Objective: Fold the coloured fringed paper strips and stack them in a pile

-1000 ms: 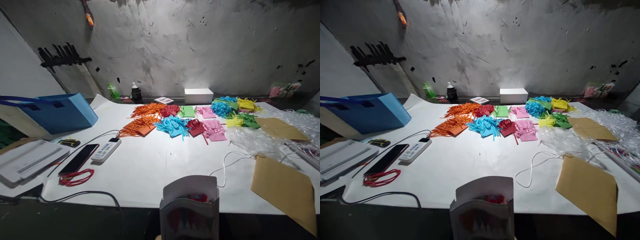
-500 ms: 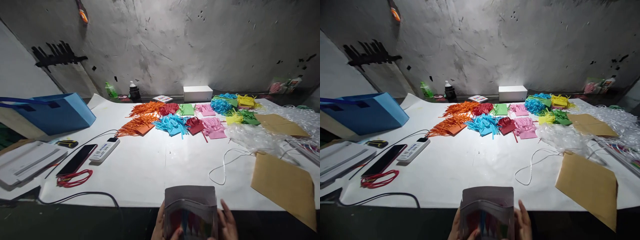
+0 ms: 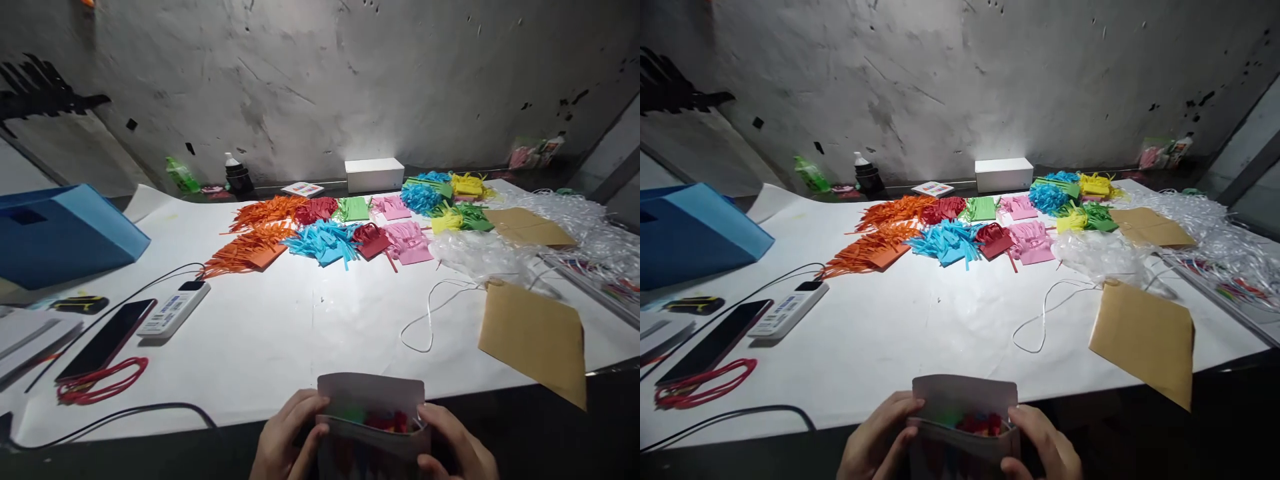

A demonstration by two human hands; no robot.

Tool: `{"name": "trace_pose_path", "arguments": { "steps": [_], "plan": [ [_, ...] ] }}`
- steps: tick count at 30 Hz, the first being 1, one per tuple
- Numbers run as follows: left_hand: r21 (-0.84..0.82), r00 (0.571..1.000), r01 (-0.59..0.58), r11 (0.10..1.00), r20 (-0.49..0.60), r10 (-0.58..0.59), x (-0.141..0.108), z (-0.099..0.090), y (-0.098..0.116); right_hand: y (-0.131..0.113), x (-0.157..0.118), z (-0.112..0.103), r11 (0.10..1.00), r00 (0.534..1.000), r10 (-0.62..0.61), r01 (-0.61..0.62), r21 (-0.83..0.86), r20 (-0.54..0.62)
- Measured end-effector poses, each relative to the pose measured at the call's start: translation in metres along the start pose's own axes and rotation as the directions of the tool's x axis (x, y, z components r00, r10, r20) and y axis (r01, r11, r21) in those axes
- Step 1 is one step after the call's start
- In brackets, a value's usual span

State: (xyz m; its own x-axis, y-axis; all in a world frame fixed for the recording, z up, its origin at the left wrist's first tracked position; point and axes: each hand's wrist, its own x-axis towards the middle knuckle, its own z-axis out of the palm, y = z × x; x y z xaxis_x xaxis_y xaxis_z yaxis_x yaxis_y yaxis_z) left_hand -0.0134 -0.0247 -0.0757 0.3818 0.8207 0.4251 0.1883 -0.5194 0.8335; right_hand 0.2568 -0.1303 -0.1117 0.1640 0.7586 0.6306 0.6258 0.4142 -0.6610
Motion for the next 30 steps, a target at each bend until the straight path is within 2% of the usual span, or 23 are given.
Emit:
{"name": "trace_pose_path", "arguments": {
  "steps": [2,3,5,6,7,9,10,11,12,14,16,18,19,21,22,25,26,28,30],
  "plan": [
    [0.036,0.998,0.018,0.999,0.066,-0.02,0.014,-0.005,0.014,-0.006,0.016,-0.01,1.0,1.0,0.012,-0.012,-0.018,0.013],
    [0.01,0.995,0.053,0.999,0.085,-0.054,0.018,-0.005,0.018,-0.01,0.022,-0.011,0.999,0.999,0.043,-0.043,0.027,0.029],
    [-0.12,0.985,0.161,0.98,0.073,-0.153,0.02,0.0,0.023,-0.018,0.031,-0.008,0.958,0.979,0.199,-0.202,0.202,0.034],
    [-0.211,0.974,0.227,0.951,0.045,-0.223,0.019,0.005,0.023,-0.022,0.033,-0.004,0.894,0.945,0.327,-0.319,0.313,0.031],
    [-0.304,0.954,0.291,0.907,0.015,-0.3,0.017,0.01,0.022,-0.026,0.034,0.0,0.797,0.888,0.458,-0.435,0.42,0.051],
    [-0.458,0.905,0.38,0.804,0.006,-0.425,0.013,0.019,0.019,-0.032,0.035,0.007,0.574,0.759,0.628,-0.6,0.557,0.17],
    [-0.504,0.901,0.399,0.766,0.057,-0.431,0.012,0.023,0.017,-0.035,0.035,0.009,0.502,0.726,0.64,-0.644,0.577,0.253],
    [-0.535,0.912,0.396,0.746,0.131,-0.39,0.011,0.027,0.015,-0.037,0.036,0.009,0.477,0.72,0.608,-0.668,0.571,0.334],
    [-0.557,0.927,0.374,0.742,0.188,-0.326,0.011,0.029,0.015,-0.038,0.038,0.009,0.493,0.734,0.557,-0.668,0.557,0.388],
    [-0.584,0.96,0.278,0.763,0.191,-0.204,0.012,0.034,0.016,-0.038,0.042,0.008,0.577,0.792,0.461,-0.61,0.543,0.4],
    [-0.557,0.988,0.153,0.816,0.079,-0.131,0.014,0.036,0.018,-0.035,0.046,0.007,0.646,0.859,0.391,-0.511,0.567,0.33],
    [-0.504,0.997,0.069,0.861,0.007,-0.075,0.016,0.037,0.021,-0.031,0.047,0.006,0.657,0.901,0.319,-0.434,0.616,0.294],
    [-0.496,0.998,0.059,0.866,0.021,-0.056,0.017,0.036,0.022,-0.029,0.047,0.005,0.651,0.911,0.28,-0.411,0.638,0.301],
    [-0.517,0.99,0.103,0.85,0.134,-0.039,0.02,0.031,0.025,-0.027,0.047,0.004,0.666,0.921,0.22,-0.382,0.641,0.321],
    [-0.529,0.978,0.146,0.836,0.206,-0.04,0.021,0.028,0.026,-0.026,0.048,0.003,0.701,0.931,0.185,-0.348,0.622,0.313],
    [-0.458,0.919,0.247,0.854,0.389,-0.057,0.024,0.017,0.033,-0.025,0.051,0.002,0.84,0.983,0.005,-0.104,0.533,0.185],
    [-0.407,0.912,0.245,0.88,0.404,-0.067,0.024,0.015,0.035,-0.023,0.052,0.001,0.875,0.986,-0.085,0.007,0.484,0.14],
    [-0.311,0.921,0.219,0.925,0.38,-0.09,0.024,0.013,0.04,-0.018,0.054,0.001,0.92,0.962,-0.256,0.214,0.328,0.091],
    [-0.268,0.94,0.185,0.945,0.329,-0.091,0.023,0.016,0.042,-0.012,0.054,-0.001,0.914,0.903,-0.402,0.389,0.11,0.148]
  ]
}}
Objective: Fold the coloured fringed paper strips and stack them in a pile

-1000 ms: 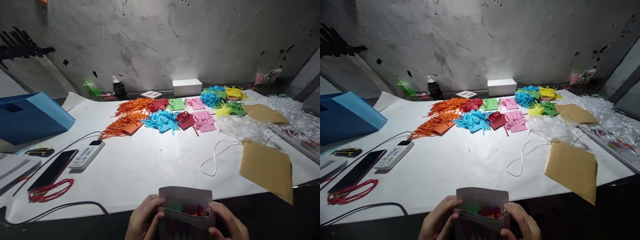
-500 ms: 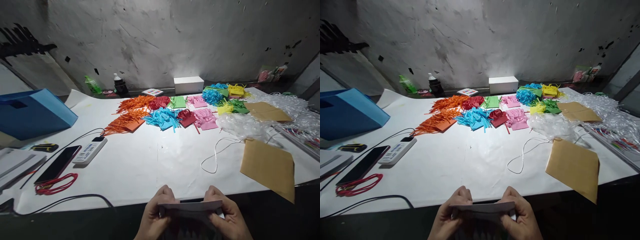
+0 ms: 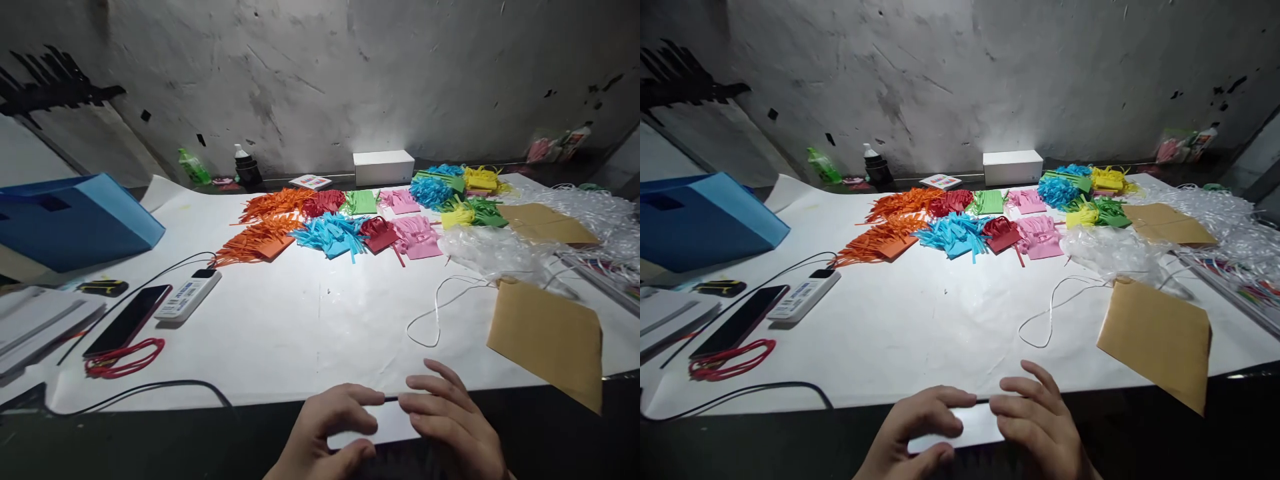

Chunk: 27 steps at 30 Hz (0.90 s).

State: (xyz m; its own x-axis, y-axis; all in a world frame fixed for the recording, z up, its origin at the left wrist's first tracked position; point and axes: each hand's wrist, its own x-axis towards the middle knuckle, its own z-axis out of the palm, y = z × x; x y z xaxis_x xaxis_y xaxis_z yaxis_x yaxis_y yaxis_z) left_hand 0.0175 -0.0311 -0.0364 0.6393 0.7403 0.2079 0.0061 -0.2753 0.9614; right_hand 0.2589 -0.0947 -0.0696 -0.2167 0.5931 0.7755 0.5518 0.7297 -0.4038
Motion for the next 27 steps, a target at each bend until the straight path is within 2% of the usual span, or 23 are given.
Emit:
{"name": "trace_pose_path", "arguments": {
  "steps": [2,4,8,11,13,15,18,20,23,24,27],
  "plan": [
    [0.002,0.999,-0.013,1.0,-0.04,0.013,0.001,0.005,-0.002,0.004,-0.003,-0.003,0.973,0.989,-0.095,0.115,-0.198,0.11],
    [-0.011,0.998,-0.031,0.999,-0.061,0.03,0.002,0.008,-0.006,0.006,-0.006,-0.007,0.936,0.975,-0.123,0.176,-0.304,0.187],
    [-0.02,0.995,-0.075,0.997,-0.072,0.073,0.002,0.009,-0.014,0.006,-0.004,-0.016,0.913,0.948,-0.147,0.24,-0.331,0.282],
    [0.004,0.994,-0.087,0.996,-0.059,0.087,0.003,0.007,-0.014,0.007,0.003,-0.019,0.909,0.94,-0.176,0.269,-0.318,0.292],
    [0.0,0.994,-0.073,0.997,-0.077,0.073,0.004,0.006,-0.013,0.005,0.01,-0.019,0.942,0.953,-0.145,0.215,-0.257,0.267],
    [-0.009,0.994,-0.068,0.998,-0.088,0.067,0.004,0.007,-0.012,0.003,0.016,-0.018,0.984,0.968,-0.062,0.1,-0.145,0.242],
    [-0.043,0.997,-0.047,0.998,-0.065,0.044,0.004,0.008,-0.013,0.0,0.021,-0.02,0.998,0.979,0.056,-0.051,-0.032,0.197],
    [-0.09,0.999,0.016,0.996,-0.042,-0.02,0.003,0.008,-0.014,-0.002,0.024,-0.022,0.996,0.974,0.057,-0.041,-0.078,0.219],
    [-0.172,0.992,0.127,0.977,0.022,-0.125,-0.001,0.008,-0.014,-0.007,0.034,-0.025,0.982,0.951,-0.023,0.079,-0.174,0.308],
    [-0.19,0.99,0.14,0.972,0.046,-0.134,-0.002,0.008,-0.013,-0.01,0.039,-0.026,0.985,0.95,-0.003,0.057,-0.161,0.313],
    [-0.257,0.992,0.116,0.959,0.075,-0.099,-0.005,0.013,-0.009,-0.019,0.058,-0.028,0.979,0.957,0.202,-0.199,-0.037,0.209]
  ]
}}
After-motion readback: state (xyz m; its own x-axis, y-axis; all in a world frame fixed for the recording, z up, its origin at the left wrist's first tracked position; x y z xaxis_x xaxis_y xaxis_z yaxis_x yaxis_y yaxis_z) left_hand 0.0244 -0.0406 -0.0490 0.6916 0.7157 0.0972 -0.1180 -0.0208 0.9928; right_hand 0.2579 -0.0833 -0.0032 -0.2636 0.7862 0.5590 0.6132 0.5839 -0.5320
